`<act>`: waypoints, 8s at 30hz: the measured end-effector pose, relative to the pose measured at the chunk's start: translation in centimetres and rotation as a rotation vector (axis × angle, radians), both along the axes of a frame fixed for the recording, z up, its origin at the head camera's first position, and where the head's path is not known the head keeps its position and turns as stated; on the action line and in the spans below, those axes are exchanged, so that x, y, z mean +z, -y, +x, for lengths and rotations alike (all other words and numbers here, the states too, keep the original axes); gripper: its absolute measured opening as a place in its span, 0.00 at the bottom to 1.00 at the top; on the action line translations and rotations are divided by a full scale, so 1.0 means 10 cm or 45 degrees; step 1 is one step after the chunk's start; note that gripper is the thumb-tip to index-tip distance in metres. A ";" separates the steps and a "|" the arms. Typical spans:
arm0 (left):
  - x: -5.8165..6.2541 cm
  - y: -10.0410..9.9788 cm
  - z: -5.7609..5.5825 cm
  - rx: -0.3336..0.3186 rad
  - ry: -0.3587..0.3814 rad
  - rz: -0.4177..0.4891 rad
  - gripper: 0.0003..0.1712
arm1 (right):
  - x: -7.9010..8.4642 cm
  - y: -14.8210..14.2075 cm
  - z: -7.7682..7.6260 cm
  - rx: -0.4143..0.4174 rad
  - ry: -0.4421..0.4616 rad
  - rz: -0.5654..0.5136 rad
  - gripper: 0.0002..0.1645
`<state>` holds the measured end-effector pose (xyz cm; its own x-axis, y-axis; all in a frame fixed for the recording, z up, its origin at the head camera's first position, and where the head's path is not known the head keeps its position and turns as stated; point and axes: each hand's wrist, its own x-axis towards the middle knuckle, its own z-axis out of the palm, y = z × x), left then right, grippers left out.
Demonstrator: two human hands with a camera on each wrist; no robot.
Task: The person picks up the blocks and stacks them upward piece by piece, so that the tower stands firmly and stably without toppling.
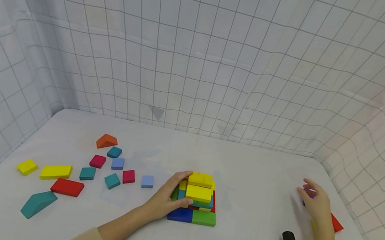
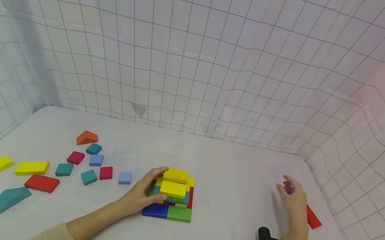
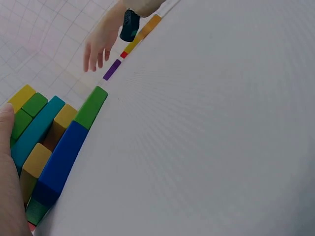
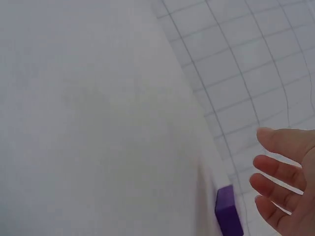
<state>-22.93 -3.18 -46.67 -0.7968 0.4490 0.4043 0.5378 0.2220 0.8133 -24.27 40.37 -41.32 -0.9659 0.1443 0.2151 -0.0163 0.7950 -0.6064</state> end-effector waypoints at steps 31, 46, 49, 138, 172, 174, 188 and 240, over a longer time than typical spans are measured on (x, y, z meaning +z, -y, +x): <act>0.35 0.00 0.19 -0.015 0.036 0.019 0.37 | -0.15 -0.12 0.04 0.170 0.210 0.023 0.31; 0.00 0.01 0.00 -0.003 -0.012 0.013 0.41 | 0.49 1.33 0.16 0.818 -0.293 -0.035 0.21; 0.00 0.01 0.00 -0.006 -0.012 0.011 0.40 | 0.56 1.62 0.26 0.987 -0.324 -0.079 0.21; 0.05 0.00 0.01 -0.020 -0.151 0.023 0.34 | -0.31 -0.18 1.10 1.048 -0.176 0.000 0.29; -0.02 0.01 -0.01 -0.029 -0.098 0.004 0.37 | 0.37 2.10 0.02 0.973 -0.225 -0.094 0.19; -0.02 0.01 -0.01 -0.028 -0.090 0.007 0.38 | 0.36 2.12 0.01 0.984 -0.218 -0.094 0.19; 0.00 0.01 0.01 -0.012 -0.115 -0.003 0.39 | 0.32 2.17 -0.01 0.992 -0.193 -0.112 0.19; -0.03 0.02 0.00 -0.002 -0.217 -0.033 0.38 | -0.39 -0.08 1.34 -0.390 0.339 0.100 0.37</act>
